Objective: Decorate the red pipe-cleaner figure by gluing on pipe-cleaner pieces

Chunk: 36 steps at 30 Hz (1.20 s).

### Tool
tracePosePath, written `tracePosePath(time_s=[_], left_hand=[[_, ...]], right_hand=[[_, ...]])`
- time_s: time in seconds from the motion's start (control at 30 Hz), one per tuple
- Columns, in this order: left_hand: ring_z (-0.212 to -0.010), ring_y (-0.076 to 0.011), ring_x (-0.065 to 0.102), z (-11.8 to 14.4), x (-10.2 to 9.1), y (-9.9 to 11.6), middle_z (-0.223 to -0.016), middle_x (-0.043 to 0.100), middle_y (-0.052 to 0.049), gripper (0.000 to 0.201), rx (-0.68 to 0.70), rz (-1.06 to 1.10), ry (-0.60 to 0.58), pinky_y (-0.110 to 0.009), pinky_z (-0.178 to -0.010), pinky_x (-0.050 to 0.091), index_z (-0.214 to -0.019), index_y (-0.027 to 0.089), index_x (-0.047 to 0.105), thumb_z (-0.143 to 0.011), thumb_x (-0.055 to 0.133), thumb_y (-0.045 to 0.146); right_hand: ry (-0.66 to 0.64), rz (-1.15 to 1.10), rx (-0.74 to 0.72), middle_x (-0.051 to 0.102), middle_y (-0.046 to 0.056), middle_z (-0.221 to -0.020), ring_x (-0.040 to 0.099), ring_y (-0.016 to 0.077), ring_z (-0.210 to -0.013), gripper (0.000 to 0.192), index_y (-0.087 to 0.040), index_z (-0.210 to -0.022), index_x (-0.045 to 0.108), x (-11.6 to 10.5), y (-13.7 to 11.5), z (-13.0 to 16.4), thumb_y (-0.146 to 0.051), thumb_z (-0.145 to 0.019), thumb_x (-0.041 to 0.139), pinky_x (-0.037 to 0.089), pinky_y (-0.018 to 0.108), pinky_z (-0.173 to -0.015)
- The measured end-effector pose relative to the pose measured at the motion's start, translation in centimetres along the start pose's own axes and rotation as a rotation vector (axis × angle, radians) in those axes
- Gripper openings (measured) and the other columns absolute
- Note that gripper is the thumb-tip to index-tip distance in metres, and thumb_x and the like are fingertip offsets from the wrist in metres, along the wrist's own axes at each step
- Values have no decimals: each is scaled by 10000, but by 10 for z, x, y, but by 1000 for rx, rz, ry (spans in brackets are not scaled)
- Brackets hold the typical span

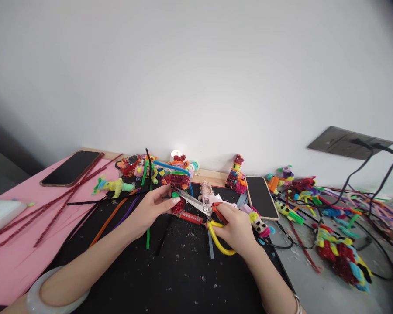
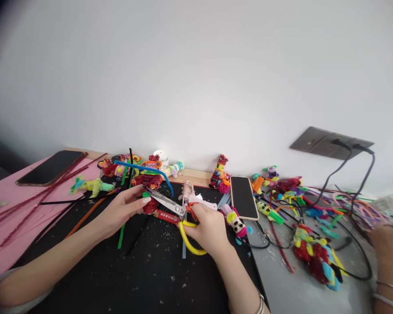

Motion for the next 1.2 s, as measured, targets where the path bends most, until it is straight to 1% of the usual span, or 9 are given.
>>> tracePosePath(time_s=[0.17,0.27,0.43,0.53,0.73,0.93,1.07,1.2], left_hand=[[-1010,-254,607,-1,-1,0,-1109,677,-61,420,-1,-5,-1,-290,-743,519,-1162,227,637,-770,699,366],[-1017,-247,599,-1,-1,0,-1101,670,-56,421,2,-8,2,-280,-739,516,-1161,226,633,-771,700,369],[-989,-225,593,-1,-2,2,-1078,663,-41,389,7,-21,22,-258,-721,504,-1112,218,642,-762,708,376],[-1000,-221,588,-1,0,2,-1096,664,-39,385,20,-8,23,-252,-729,498,-1113,223,642,-765,707,374],[-994,-215,597,2,5,1,-1114,668,-49,401,21,52,-10,-261,-763,499,-1138,216,638,-766,712,347],[-988,-199,600,2,6,-2,-1128,666,-39,392,9,111,-34,-249,-755,502,-1157,234,632,-783,701,328],[-974,-191,599,3,6,-3,-1116,665,-32,378,11,110,-30,-238,-743,500,-1144,239,636,-782,701,326],[-964,-197,598,1,5,-3,-1074,663,-33,352,15,91,-17,-241,-731,502,-1102,228,649,-771,710,331]], right_hand=[[-69,42,35,633,29,-690,592,189,-640,179,-191,-750,570,0,-1,-1,-342,-720,661,331,254,-557],[-112,53,57,624,13,-688,585,186,-642,168,-200,-778,553,0,-2,-1,-339,-738,638,320,255,-558],[-103,37,76,655,20,-771,610,207,-707,255,-203,-879,535,-1,-7,-1,-376,-728,646,330,261,-589],[-98,27,83,663,26,-793,616,211,-716,290,-202,-899,530,-1,-9,-1,-393,-722,655,335,262,-592],[-22,38,62,635,14,-736,587,191,-657,303,-206,-829,517,0,-12,-1,-424,-701,683,326,249,-561],[95,22,-16,595,-3,-659,545,157,-590,323,-201,-724,503,1,-12,1,-486,-727,655,311,232,-534],[123,25,-45,562,-17,-615,516,139,-556,284,-200,-680,492,3,-11,2,-428,-730,653,299,225,-523],[147,52,-47,534,-26,-577,492,131,-524,249,-201,-635,474,4,-9,3,-356,-697,659,277,228,-508]])
Point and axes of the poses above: each hand's wrist, its own z-axis away from the middle knuckle, its own x-axis out of the palm, y = z × x, the point moved 4 cm from there along -z, towards the middle knuckle
